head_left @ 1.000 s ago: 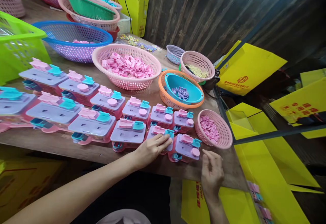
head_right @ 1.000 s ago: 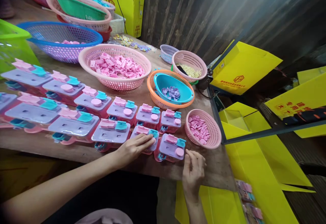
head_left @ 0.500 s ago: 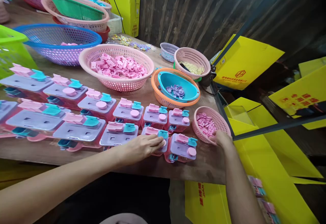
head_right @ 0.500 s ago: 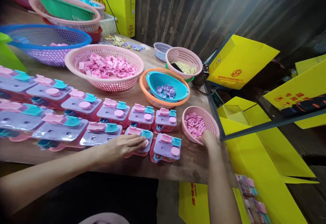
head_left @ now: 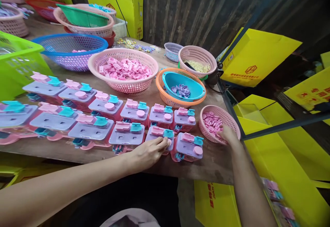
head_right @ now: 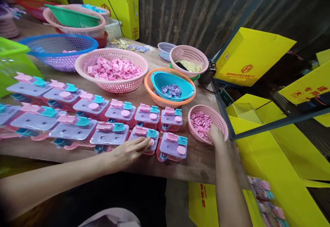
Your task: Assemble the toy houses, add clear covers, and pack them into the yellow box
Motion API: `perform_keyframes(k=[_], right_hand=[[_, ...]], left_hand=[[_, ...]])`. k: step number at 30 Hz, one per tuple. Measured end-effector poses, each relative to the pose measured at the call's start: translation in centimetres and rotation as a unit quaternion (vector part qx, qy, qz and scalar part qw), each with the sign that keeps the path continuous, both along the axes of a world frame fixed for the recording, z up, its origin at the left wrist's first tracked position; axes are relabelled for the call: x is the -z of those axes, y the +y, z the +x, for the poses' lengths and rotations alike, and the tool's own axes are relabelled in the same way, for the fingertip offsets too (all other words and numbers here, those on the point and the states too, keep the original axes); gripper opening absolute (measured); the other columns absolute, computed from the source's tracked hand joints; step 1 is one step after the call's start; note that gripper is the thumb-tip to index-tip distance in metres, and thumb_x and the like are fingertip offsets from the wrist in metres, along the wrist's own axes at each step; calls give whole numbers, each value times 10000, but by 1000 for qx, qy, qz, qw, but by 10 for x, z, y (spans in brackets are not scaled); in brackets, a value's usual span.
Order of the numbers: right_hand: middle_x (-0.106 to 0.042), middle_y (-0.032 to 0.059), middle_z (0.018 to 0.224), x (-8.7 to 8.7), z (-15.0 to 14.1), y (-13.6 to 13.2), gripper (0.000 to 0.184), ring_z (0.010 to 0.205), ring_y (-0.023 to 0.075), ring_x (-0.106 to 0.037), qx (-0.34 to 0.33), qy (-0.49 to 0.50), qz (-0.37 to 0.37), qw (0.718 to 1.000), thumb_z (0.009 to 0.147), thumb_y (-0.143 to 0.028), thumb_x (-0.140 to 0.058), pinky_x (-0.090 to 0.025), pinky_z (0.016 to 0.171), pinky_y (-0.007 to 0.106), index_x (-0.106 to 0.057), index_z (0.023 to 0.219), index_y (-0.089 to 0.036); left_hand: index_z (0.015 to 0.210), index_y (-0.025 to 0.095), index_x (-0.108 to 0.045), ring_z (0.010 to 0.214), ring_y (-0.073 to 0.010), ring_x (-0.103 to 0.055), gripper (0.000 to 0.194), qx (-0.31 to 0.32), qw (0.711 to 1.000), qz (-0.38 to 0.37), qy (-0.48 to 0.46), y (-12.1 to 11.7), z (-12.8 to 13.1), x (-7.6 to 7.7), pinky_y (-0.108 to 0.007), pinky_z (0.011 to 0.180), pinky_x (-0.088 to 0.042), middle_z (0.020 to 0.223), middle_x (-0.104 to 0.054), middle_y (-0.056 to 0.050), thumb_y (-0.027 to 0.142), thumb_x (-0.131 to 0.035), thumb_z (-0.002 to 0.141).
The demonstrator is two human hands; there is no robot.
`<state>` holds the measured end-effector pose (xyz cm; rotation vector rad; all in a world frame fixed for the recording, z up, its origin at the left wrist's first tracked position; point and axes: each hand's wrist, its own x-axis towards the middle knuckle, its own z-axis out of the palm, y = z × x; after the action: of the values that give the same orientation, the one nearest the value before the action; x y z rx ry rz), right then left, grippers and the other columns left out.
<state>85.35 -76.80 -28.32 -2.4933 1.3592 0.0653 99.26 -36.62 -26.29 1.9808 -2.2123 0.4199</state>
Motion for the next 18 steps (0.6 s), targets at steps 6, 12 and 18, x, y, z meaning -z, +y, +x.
perform_keyframes(k=[6, 12, 18], right_hand=[[-608, 11, 697, -11, -17, 14, 305, 549, 129, -546, 0, -254, 175, 951, 654, -391, -597, -419, 500, 239, -643, 866, -177], [-553, -33, 673, -18, -37, 26, 456, 522, 72, -474, 52, -447, 238, 861, 551, -471, -721, -391, 465, 181, -569, 875, -187], [-627, -3, 807, -35, -52, 41, 440, 563, 63, -486, 77, -552, 253, 791, 595, -442, -742, -400, 481, 167, -587, 924, -194]], left_hand=[[1107, 81, -555, 982, -207, -514, 318, -9, 999, 37, 8, 4, -4, -6, -330, 878, -469, 1109, -576, -131, 52, -416, 823], [1175, 141, -525, 980, -249, -507, 328, -27, 997, -28, 63, -46, -11, -61, -389, 814, -458, 1090, -564, -115, 158, -451, 856], [872, 123, -667, 983, -215, -576, 175, 6, 947, 72, 314, -180, -10, -104, -336, 822, -456, 987, -654, -128, 162, -516, 793]])
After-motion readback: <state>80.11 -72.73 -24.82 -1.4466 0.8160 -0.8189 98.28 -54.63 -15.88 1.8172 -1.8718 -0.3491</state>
